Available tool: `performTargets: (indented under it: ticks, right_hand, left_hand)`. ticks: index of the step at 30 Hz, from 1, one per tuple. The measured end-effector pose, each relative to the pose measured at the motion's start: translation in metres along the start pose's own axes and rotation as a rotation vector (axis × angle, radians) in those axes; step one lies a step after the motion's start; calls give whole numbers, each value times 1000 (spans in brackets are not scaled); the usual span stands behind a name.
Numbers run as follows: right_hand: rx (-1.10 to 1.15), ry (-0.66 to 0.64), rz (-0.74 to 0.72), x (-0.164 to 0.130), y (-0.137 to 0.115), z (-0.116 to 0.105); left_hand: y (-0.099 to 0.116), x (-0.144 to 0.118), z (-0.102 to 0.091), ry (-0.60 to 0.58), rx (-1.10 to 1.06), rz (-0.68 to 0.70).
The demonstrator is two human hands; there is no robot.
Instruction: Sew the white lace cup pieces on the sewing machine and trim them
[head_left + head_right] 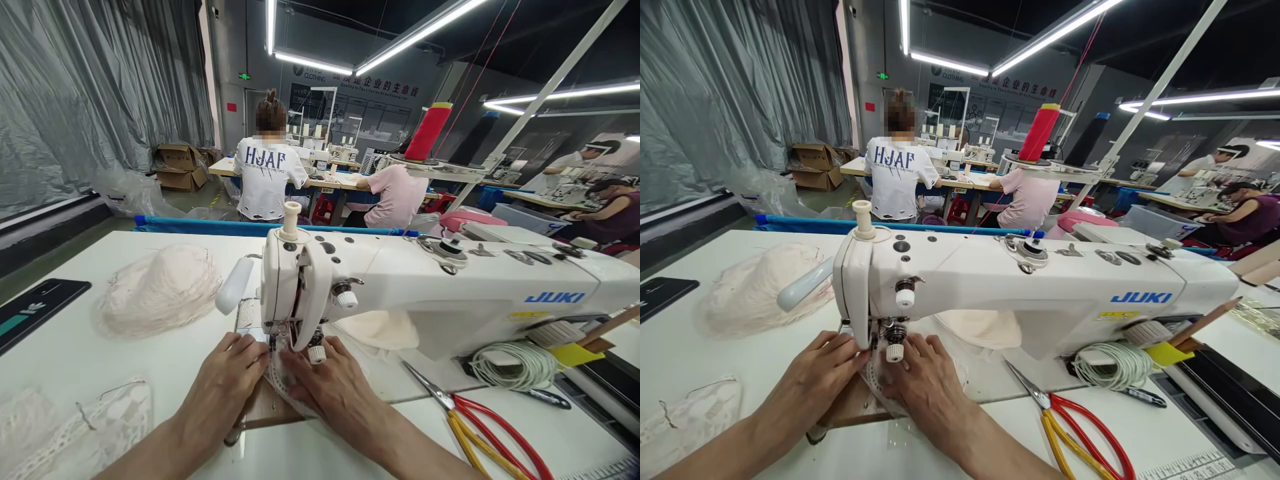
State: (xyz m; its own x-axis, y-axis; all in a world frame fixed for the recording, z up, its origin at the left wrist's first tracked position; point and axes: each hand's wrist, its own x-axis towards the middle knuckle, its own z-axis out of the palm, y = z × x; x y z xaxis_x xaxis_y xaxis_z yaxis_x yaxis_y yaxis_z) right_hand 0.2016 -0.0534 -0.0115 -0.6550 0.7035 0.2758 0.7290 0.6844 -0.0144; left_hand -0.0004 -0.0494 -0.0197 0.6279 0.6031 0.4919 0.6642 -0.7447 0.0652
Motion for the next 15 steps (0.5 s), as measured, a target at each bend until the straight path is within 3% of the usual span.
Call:
performTargets:
  ticks: [8, 15]
  right_hand:
    - [46, 61, -16, -1, 1, 3]
    - [191, 86, -200, -9, -8, -1]
  left_hand:
    - [-4, 0, 5, 56, -63, -27]
    - [8, -7, 5, 107, 37, 49]
